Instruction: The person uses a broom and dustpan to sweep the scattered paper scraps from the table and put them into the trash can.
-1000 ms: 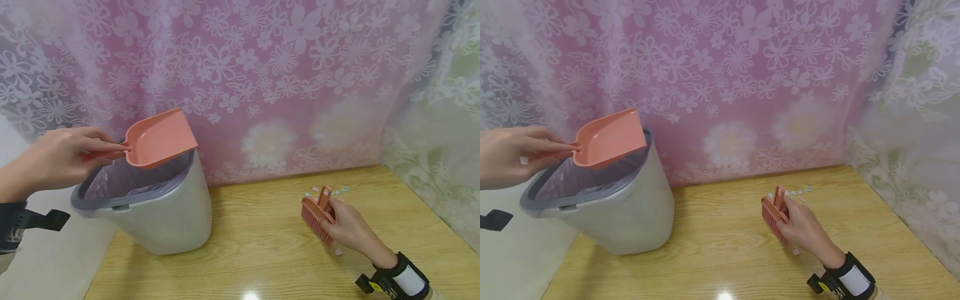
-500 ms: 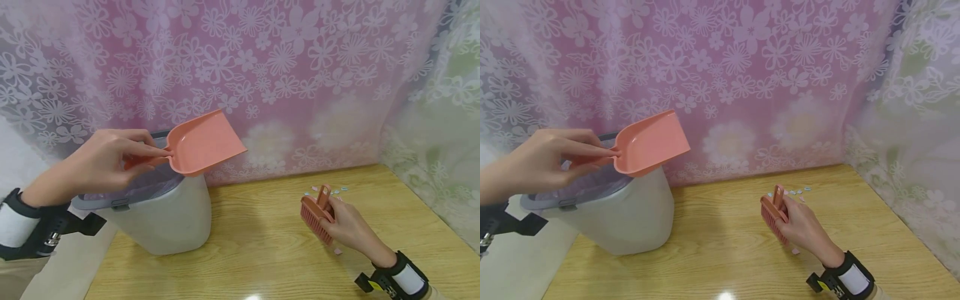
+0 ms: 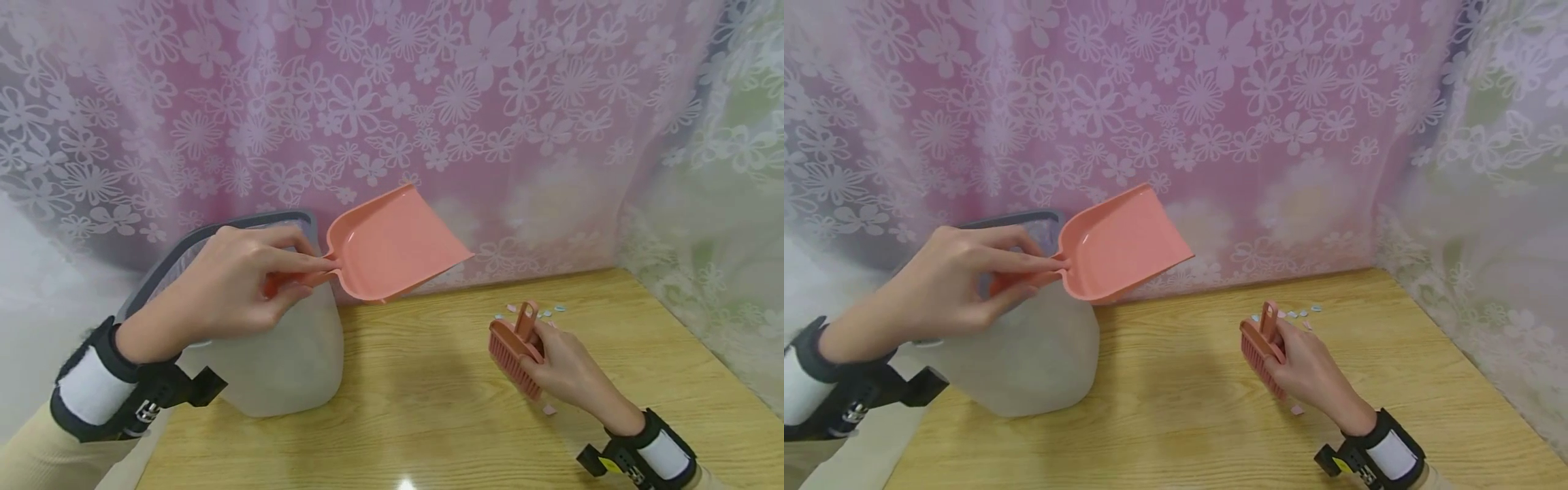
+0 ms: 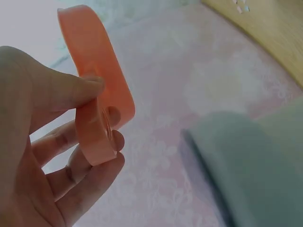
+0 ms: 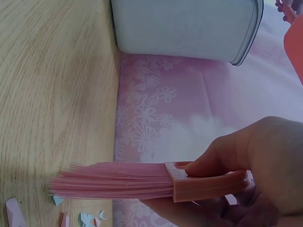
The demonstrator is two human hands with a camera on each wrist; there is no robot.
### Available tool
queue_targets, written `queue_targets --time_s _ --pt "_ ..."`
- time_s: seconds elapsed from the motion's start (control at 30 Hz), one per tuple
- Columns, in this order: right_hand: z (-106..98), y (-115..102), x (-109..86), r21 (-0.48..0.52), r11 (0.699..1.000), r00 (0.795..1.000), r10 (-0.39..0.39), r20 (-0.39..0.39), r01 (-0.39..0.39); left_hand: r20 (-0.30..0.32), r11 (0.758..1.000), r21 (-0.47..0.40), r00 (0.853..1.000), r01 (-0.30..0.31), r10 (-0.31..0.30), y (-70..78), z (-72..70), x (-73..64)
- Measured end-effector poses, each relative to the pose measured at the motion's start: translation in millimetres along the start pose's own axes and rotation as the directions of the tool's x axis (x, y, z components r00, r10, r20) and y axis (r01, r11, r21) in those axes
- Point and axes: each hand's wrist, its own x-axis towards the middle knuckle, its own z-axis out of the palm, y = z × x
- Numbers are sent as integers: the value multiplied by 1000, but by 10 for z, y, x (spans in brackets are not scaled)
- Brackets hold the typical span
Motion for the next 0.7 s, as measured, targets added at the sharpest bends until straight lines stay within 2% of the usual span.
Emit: queue_targets --time_s 0.23,0.4,0.7 --pt "-17 -3 5 -5 1000 1000 3 2 -3 25 1000 -24 1000 -14 15 35 78 -4" --pt "-28 -10 14 -6 1000 1000 5 1 -5 60 999 -36 998 -1 3 61 148 -59" --pt "-33 -19 6 -3 1000 1000 17 0 -17 141 996 -78 990 34 -23 137 402 -186"
